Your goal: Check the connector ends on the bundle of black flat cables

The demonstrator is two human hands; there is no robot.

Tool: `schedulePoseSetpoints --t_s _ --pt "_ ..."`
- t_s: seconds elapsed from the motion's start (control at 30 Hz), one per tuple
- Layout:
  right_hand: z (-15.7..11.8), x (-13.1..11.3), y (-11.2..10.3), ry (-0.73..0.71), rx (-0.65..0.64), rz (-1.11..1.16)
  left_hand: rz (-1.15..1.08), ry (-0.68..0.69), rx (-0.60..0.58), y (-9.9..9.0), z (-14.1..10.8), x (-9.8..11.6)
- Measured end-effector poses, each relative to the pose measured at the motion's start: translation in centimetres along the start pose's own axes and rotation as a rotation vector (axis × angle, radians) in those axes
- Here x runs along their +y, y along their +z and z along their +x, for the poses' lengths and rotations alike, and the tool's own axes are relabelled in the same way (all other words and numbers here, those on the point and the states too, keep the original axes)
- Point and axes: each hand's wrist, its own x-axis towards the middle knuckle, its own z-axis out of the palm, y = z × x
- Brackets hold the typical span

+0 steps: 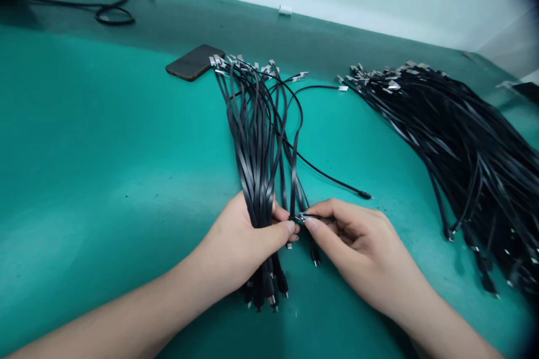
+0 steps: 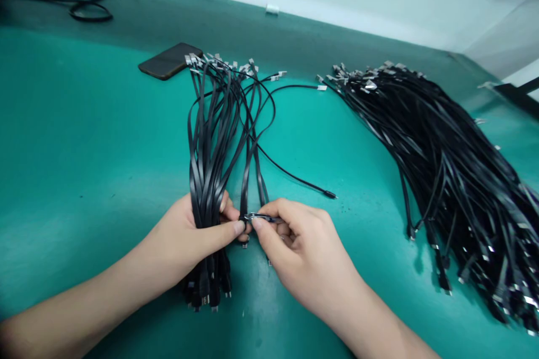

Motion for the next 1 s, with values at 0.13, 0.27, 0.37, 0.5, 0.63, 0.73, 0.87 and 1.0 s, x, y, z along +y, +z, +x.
schedulePoseSetpoints --t_s 0.13,0.27,0.37,0.5,0.63,0.73,0.87,1.0 --pt "-0.08 0.19 0.06 0.002 -0.023 0.006 0.012 0.012 -0.009 -0.14 0.06 -0.18" --pt "-0.27 0.18 0.02 0.038 -0.045 0.036 0.048 0.004 -0.005 -0.15 0.01 -0.03" --pt "-0.22 0.03 -0.03 0.036 -0.043 0.039 0.064 0.015 -0.012 -0.15 -0.06 0.19" --pt "-0.16 -0.01 -0.02 0.026 -0.042 0.038 0.071 0.015 -0.024 -0.14 -0.18 0.50" --pt "-0.23 0.19 0.28 0.069 -0.014 0.104 0.048 0.018 -0.022 -0.05 -0.20 0.52" --pt "-0.04 0.35 0.50 0.127 0.097 0.129 0.013 0.015 -0.014 0.03 -0.10 0.33" --pt "0.23 0.44 0.55 0.148 0.192 0.114 0.004 0.009 -0.027 0.08 0.03 0.19" --pt "0.12 0.37 0.50 0.125 0.208 0.145 0.021 0.009 -0.080 -0.26 -0.07 0.13"
